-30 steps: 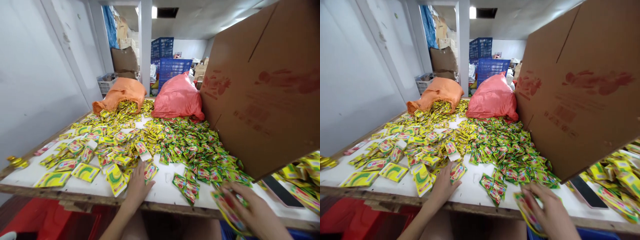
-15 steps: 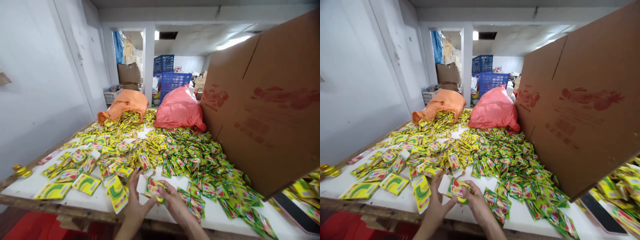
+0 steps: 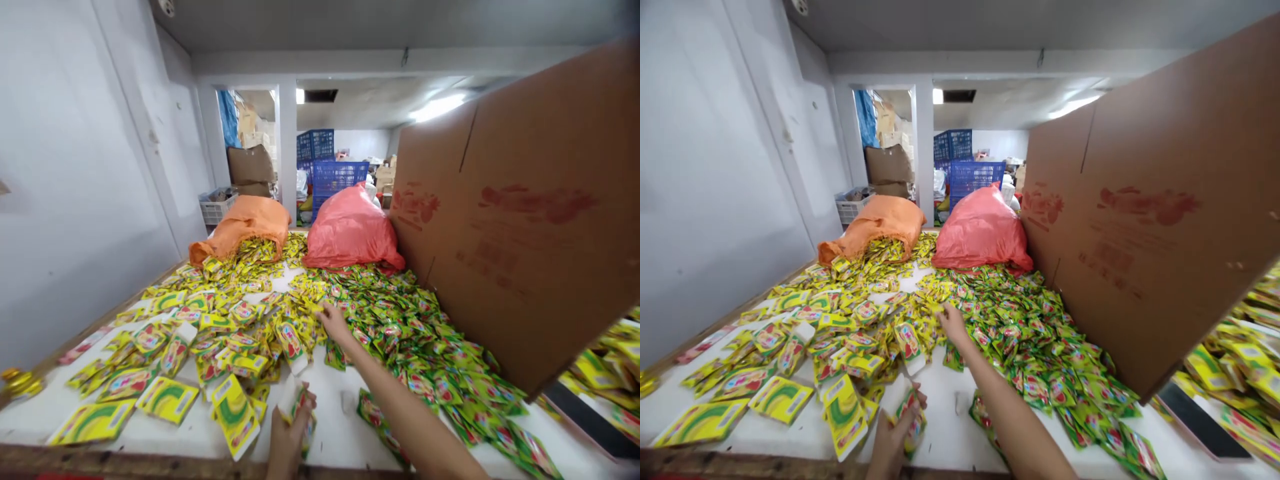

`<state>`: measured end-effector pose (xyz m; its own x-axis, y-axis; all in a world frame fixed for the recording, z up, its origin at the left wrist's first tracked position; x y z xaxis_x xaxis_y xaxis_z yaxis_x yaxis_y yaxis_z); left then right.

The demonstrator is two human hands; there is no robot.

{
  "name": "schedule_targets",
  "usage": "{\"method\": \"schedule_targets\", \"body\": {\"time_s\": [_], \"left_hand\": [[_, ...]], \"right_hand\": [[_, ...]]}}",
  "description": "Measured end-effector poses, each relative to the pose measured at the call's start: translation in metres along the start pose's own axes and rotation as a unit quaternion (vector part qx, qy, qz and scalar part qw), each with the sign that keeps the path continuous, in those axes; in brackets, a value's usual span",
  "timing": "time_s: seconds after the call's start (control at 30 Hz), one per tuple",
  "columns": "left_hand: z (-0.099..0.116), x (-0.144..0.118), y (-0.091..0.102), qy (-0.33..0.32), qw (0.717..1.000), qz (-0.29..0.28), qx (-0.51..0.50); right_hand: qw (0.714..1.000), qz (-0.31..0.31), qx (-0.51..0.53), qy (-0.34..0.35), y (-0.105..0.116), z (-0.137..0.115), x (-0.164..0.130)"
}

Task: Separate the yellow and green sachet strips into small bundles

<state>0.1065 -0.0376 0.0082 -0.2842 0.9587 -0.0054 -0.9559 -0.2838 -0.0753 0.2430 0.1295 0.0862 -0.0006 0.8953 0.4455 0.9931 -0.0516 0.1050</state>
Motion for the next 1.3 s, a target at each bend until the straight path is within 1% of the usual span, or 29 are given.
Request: {"method": "schedule_targets", "body": {"time_s": [0.1,0.2,0.27,0.33,0.4,0.43,0.53,0.6,0.67,0.77,0.87,0.93,0.97,1.0,1.07,1.1,1.17,1.23,1.3], "left_hand": [[0.006,0.0,0.001,0.014,0.999,-0.04,0.024],[0.008,0.001,-0.004,0.024,0.994,-0.092,0.048],[0.006,0.002,-0.008,0.035,0.991,-0.114,0.052],[0.003,0.003,-0.011,0.045,0.989,-0.133,0.053],[0.001,0.004,-0.013,0.043,0.987,-0.145,0.058],[0.001,0.004,-0.013,0.038,0.986,-0.147,0.062],[0.002,0.003,-0.01,0.026,0.987,-0.138,0.073],[0.004,0.002,-0.008,0.024,0.989,-0.129,0.074],[0.006,0.002,-0.008,0.02,0.989,-0.13,0.072],[0.007,0.001,-0.01,0.012,0.987,-0.148,0.068],[0.007,0.0,-0.013,0.019,0.981,-0.184,0.062],[0.009,-0.002,-0.016,0.02,0.973,-0.221,0.069],[0.011,-0.003,-0.018,0.014,0.967,-0.244,0.078],[0.014,-0.005,-0.021,0.004,0.96,-0.266,0.088],[0.02,-0.009,-0.024,-0.019,0.95,-0.293,0.103],[0.021,-0.01,-0.024,-0.024,0.95,-0.294,0.106],[0.021,-0.01,-0.022,-0.019,0.954,-0.278,0.107],[0.016,-0.009,-0.019,0.0,0.961,-0.257,0.106],[0.011,-0.008,-0.018,0.011,0.964,-0.247,0.095]], "right_hand": [[0.998,-0.011,0.028,-0.061,0.043,0.004,-0.017],[0.99,-0.043,0.045,-0.126,0.089,-0.001,-0.054],[0.982,-0.083,0.045,-0.166,0.107,-0.007,-0.083],[0.973,-0.115,0.033,-0.2,0.112,-0.009,-0.108],[0.968,-0.121,0.015,-0.221,0.108,-0.007,-0.126],[0.967,-0.113,0.004,-0.227,0.105,-0.004,-0.133],[0.966,-0.065,-0.061,-0.242,0.098,0.009,-0.148],[0.96,-0.034,-0.123,-0.249,0.098,0.016,-0.156],[0.954,-0.016,-0.174,-0.246,0.101,0.021,-0.162],[0.949,-0.014,-0.215,-0.229,0.102,0.021,-0.165],[0.951,-0.034,-0.216,-0.217,0.095,0.014,-0.167],[0.956,-0.062,-0.196,-0.21,0.085,0.007,-0.167],[0.962,-0.075,-0.167,-0.202,0.078,0.004,-0.168],[0.97,-0.082,-0.125,-0.19,0.071,0.0,-0.168],[0.984,-0.065,-0.011,-0.163,0.058,-0.006,-0.17],[0.986,-0.045,0.049,-0.155,0.052,-0.007,-0.171],[0.976,0.001,0.139,-0.165,0.042,-0.004,-0.175],[0.963,0.022,0.181,-0.199,0.034,0.001,-0.177],[0.959,0.026,0.183,-0.216,0.032,0.001,-0.174]]}}
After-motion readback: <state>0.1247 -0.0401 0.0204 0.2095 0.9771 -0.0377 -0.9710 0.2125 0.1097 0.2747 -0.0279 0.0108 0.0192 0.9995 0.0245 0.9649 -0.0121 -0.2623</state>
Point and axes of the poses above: each hand's wrist, its own x-axis towards the middle knuckle, its own y-axis out of the back of the hand, z = x × y, the point moved 4 cm from there along x, towards the middle knuckle, and after that the axes turned 13 degrees about x, right-handed, at the moved point
